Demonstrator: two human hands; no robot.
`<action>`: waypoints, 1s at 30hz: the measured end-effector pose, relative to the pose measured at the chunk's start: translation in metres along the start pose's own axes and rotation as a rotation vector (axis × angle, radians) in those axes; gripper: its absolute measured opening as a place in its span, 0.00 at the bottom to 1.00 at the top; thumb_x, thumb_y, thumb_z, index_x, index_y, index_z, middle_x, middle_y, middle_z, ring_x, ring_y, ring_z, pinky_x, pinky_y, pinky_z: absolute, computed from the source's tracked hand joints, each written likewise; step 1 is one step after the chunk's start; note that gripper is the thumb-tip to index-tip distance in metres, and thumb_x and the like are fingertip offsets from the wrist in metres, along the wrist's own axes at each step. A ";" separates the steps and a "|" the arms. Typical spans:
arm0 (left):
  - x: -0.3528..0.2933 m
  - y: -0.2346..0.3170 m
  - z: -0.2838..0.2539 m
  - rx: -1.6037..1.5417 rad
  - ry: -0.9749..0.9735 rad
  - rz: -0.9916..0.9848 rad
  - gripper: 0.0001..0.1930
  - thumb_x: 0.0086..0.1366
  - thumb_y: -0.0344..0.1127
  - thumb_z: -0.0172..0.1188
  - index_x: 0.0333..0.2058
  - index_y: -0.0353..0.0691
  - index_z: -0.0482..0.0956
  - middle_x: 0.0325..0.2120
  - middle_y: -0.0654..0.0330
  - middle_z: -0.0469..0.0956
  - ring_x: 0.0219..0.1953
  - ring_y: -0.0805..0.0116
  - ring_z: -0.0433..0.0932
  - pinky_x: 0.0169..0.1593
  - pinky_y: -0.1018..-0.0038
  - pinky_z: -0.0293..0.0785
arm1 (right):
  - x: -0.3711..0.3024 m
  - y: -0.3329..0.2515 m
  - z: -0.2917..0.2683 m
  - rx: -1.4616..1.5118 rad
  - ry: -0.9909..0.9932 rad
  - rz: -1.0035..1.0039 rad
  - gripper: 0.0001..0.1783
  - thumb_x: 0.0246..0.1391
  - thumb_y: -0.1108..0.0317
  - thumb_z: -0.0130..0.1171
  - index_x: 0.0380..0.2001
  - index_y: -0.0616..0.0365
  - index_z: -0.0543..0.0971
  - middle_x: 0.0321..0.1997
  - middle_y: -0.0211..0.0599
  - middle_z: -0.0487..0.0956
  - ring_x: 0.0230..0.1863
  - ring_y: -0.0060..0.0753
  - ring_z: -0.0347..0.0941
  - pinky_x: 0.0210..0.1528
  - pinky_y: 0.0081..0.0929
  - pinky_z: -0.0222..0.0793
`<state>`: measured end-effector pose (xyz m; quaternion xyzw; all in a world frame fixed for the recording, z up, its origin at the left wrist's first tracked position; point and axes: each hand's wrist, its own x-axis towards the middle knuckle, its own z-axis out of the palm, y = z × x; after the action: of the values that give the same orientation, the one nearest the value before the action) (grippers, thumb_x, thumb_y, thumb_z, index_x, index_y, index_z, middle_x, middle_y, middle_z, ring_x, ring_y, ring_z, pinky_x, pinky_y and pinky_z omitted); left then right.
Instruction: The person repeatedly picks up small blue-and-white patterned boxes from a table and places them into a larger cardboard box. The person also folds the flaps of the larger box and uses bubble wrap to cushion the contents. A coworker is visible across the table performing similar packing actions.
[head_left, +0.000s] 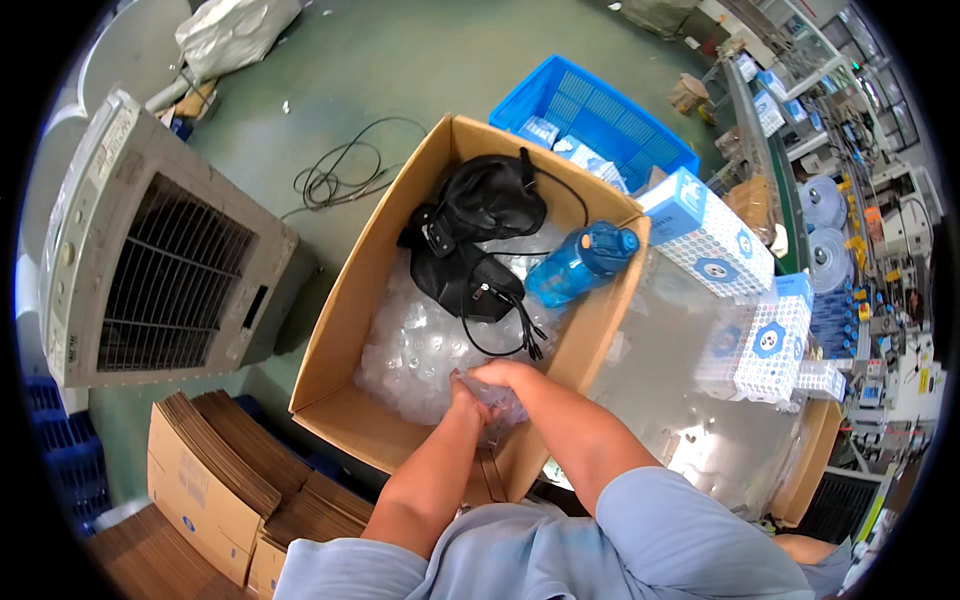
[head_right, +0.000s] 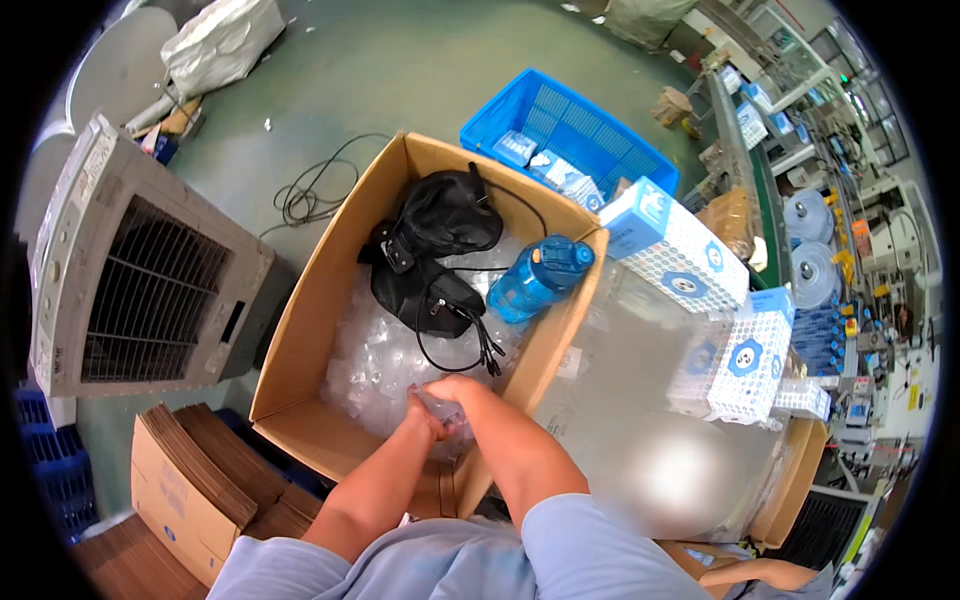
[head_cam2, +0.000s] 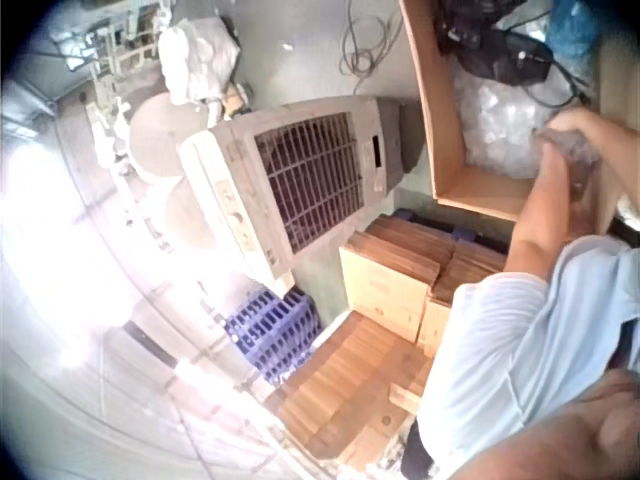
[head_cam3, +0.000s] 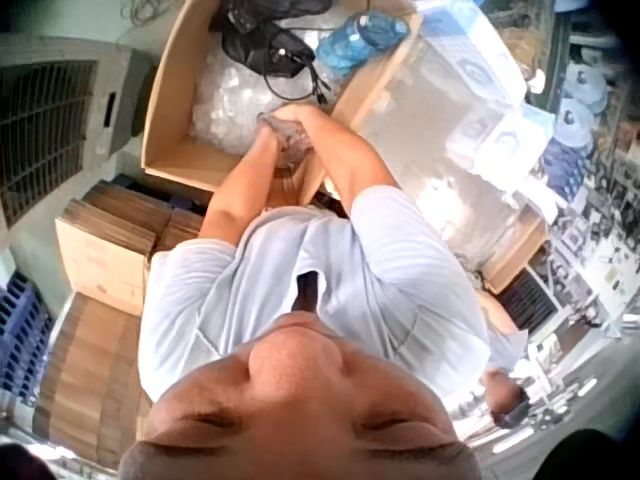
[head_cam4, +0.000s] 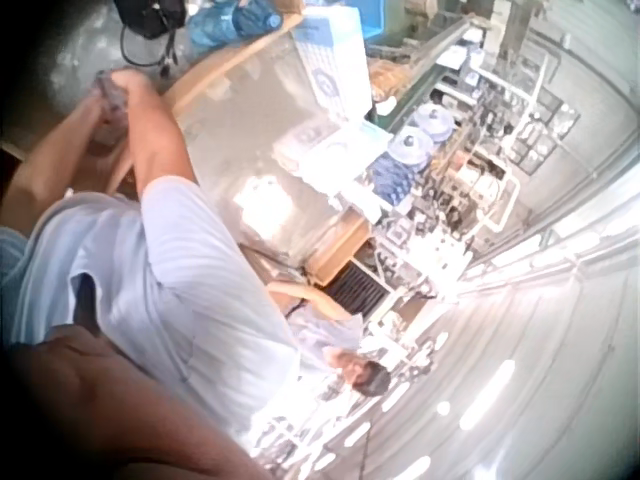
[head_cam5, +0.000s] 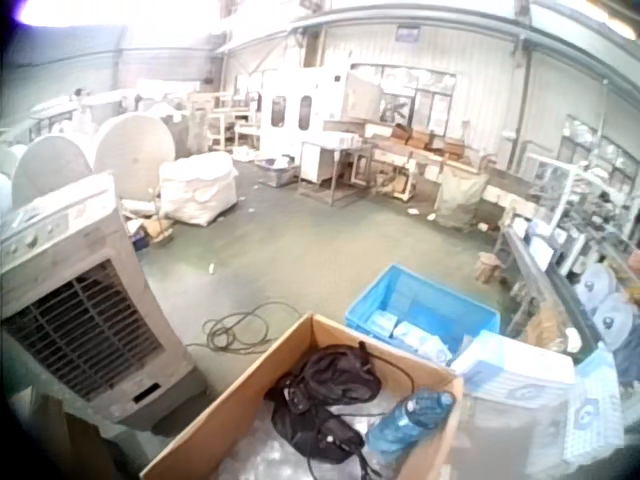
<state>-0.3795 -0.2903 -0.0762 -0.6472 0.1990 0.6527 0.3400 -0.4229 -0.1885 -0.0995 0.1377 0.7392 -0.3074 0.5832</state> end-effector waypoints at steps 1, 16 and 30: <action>-0.018 0.000 0.001 0.043 -0.030 0.057 0.33 0.61 0.71 0.38 0.55 0.58 0.69 0.53 0.65 0.72 0.55 0.56 0.69 0.48 0.48 0.66 | -0.043 -0.019 -0.005 0.033 0.058 -0.027 0.48 0.46 0.37 0.57 0.64 0.55 0.63 0.68 0.44 0.63 0.66 0.43 0.61 0.63 0.37 0.60; -0.154 -0.069 0.039 0.202 -0.567 0.706 0.22 0.69 0.47 0.43 0.52 0.39 0.72 0.50 0.54 0.74 0.52 0.54 0.73 0.54 0.56 0.70 | -0.245 0.005 -0.016 0.269 0.779 -0.604 0.37 0.46 0.44 0.58 0.54 0.59 0.73 0.53 0.50 0.77 0.54 0.45 0.73 0.55 0.33 0.67; -0.043 -0.239 0.098 0.500 -0.440 0.913 0.23 0.70 0.41 0.43 0.59 0.35 0.63 0.51 0.53 0.70 0.51 0.58 0.72 0.52 0.63 0.71 | -0.221 0.210 -0.042 0.808 0.805 -0.390 0.34 0.49 0.50 0.62 0.55 0.60 0.72 0.53 0.41 0.76 0.53 0.33 0.71 0.53 0.29 0.66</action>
<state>-0.2838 -0.0650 0.0176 -0.2439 0.5318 0.7861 0.1996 -0.2755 0.0338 0.0536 0.3158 0.7382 -0.5889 0.0921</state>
